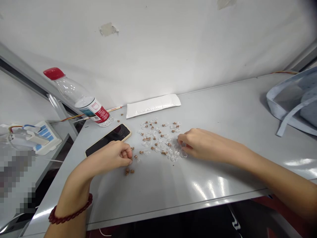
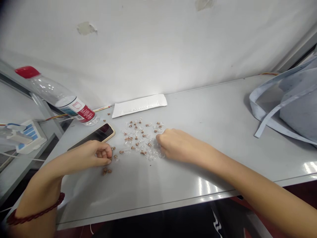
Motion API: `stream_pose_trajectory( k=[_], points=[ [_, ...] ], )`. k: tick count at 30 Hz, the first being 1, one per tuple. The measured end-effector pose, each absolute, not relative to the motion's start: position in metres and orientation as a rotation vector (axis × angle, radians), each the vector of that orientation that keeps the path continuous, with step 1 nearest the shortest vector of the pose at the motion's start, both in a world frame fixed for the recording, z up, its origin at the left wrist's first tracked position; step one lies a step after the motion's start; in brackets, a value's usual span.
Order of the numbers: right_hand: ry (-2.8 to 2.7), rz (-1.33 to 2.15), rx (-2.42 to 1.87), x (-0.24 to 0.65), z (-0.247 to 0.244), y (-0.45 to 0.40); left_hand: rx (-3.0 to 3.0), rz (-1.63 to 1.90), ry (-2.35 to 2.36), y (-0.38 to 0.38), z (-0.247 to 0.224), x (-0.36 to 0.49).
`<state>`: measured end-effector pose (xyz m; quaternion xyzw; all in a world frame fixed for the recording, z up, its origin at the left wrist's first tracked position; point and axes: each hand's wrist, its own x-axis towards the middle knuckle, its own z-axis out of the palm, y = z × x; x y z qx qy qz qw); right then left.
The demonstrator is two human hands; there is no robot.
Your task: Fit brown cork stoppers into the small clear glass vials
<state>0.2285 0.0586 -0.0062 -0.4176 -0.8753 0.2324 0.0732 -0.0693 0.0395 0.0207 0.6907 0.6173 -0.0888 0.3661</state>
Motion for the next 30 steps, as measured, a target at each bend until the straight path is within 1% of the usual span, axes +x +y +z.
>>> stream_pose_trajectory(
  k=[3, 5, 11, 14, 23, 27, 30],
  points=[
    [-2.720, 0.646, -1.270, 0.226, -0.002, 0.058, 1.782, -0.241, 1.604, 0.040, 0.019, -0.073],
    [-2.726, 0.679, -1.255, 0.224, 0.003, 0.058, 1.809, -0.203, 1.606, 0.040, 0.018, -0.076],
    [-2.503, 0.873, -1.143, 0.224, 0.007, 0.065, 1.791, 0.147, 1.611, 0.035, 0.024, -0.061],
    [-2.459, 0.901, -1.041, 0.222, 0.002, 0.067, 1.733, 0.316, 1.551, 0.028, 0.028, -0.043],
    [-2.246, 1.080, -0.984, 0.208, 0.003, 0.058, 1.670, 0.619, 1.411, 0.021, 0.019, -0.017],
    [-2.220, 1.062, -0.905, 0.201, 0.001, 0.053, 1.605, 0.730, 1.337, 0.017, 0.017, -0.011],
    [-2.215, 0.936, -0.812, 0.198, -0.005, 0.049, 1.553, 0.796, 1.274, 0.016, 0.017, -0.008]
  ],
)
